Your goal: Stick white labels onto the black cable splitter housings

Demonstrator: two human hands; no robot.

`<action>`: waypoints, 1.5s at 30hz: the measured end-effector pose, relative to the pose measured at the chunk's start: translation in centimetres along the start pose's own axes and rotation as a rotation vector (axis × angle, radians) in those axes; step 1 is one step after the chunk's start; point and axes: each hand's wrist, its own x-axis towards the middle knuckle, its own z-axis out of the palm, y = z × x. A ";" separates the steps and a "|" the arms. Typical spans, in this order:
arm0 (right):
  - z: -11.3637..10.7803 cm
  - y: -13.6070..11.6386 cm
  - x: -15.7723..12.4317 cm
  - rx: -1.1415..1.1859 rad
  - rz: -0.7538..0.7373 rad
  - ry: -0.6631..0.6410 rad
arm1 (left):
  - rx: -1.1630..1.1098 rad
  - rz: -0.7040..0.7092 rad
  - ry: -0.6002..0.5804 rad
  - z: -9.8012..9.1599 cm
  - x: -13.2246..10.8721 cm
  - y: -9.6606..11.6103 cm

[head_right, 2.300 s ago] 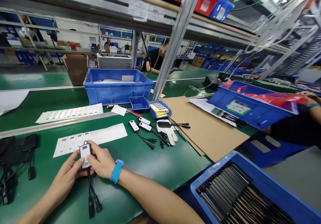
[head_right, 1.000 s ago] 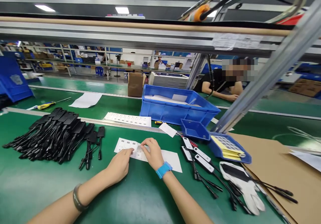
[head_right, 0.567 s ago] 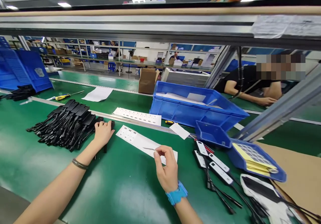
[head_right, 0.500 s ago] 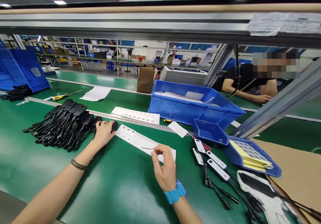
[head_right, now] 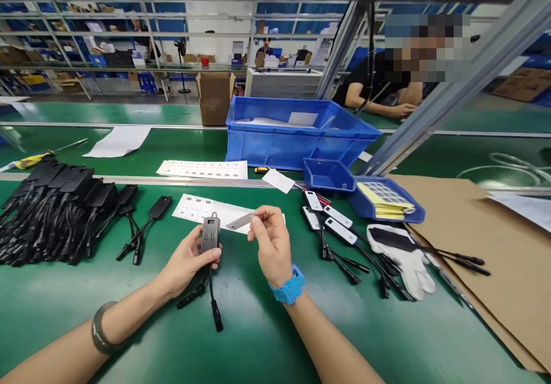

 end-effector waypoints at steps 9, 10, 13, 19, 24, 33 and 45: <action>0.6 -1.3 -0.4 -0.110 0.030 -0.102 | -0.135 -0.133 -0.132 0.8 -0.4 -0.1; 0.7 -1.2 -0.5 -0.140 0.020 -0.115 | -0.144 -0.142 -0.144 0.8 -0.4 -0.3; 0.8 -0.8 -0.9 -0.217 0.002 -0.155 | -0.151 -0.148 -0.171 0.8 -0.4 -0.6; 0.7 -0.6 -1.2 -0.246 0.004 -0.194 | -0.144 -0.170 -0.201 0.9 -0.5 -0.5; 0.7 -0.7 -1.3 -0.235 0.026 -0.191 | -0.141 -0.164 -0.212 0.9 -0.5 -0.5; 0.7 -1.2 -1.3 -0.245 0.049 -0.162 | -0.064 -0.125 -0.228 1.1 -0.5 -0.6; 0.7 -1.4 -1.3 -0.244 0.094 -0.116 | -0.032 -0.087 -0.250 0.9 -0.6 -0.9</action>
